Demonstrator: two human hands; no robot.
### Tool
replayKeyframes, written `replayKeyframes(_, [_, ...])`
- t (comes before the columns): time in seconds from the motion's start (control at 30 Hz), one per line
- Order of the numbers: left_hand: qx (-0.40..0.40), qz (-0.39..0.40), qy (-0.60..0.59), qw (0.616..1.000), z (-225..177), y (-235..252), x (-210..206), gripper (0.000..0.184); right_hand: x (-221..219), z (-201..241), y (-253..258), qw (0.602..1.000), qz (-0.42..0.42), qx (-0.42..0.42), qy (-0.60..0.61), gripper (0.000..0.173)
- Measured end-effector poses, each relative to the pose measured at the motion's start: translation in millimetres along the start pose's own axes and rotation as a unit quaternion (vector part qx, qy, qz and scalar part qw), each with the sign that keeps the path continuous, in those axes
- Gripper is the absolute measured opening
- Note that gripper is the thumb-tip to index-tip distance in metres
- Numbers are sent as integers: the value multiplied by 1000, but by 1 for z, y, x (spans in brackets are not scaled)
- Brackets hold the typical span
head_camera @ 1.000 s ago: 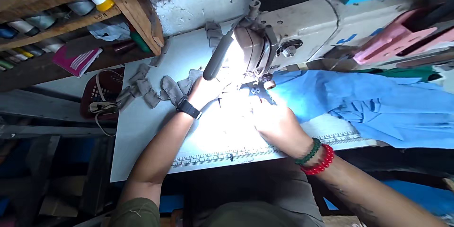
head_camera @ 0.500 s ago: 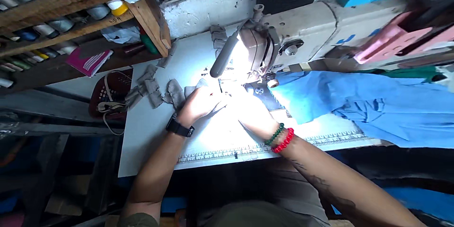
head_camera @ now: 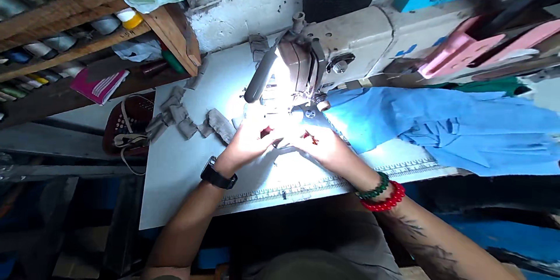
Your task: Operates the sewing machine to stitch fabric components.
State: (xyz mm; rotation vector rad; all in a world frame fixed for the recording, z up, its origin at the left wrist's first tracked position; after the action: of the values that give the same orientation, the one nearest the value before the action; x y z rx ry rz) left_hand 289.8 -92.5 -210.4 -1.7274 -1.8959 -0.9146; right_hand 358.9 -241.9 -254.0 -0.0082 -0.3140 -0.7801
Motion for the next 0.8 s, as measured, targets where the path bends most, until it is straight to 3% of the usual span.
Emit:
replayKeyframes(0.1, [-33,-4,-40,999,-10,-3,1,6,0,-3,0,999,12,-27,44,17])
replayKeyframes(0.27, [154,161,-50,974,6,-4,-14,31,0,0,-1,998,16,-21,49,19])
replayKeyframes(0.33, [160,206,-88,961,6,-4,-26,29,-3,0,-1,998,22,-23,61,14])
replayKeyframes(0.43, [149,187,-145,960,4,-5,-33,26,-3,-2,0,997,17,-23,74,9])
replayKeyframes(0.63, [160,86,-121,976,6,-10,-18,19,-4,2,0,993,47,-35,107,15])
replayKeyframes(0.8, [145,124,-300,935,-3,-16,-31,26,-3,0,2,990,24,-44,134,13])
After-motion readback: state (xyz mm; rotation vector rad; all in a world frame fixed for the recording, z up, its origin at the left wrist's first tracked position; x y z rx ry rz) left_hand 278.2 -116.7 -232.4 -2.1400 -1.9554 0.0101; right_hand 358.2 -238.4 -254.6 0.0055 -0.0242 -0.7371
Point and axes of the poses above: each hand's wrist, its own y-axis towards the middle knuckle, its own x-axis out of the back of the hand, z = x × y, the point moved 8 cm from there along y, towards the middle knuckle, and after that the axes turned 6 degrees about y, right-handed, at the moved point
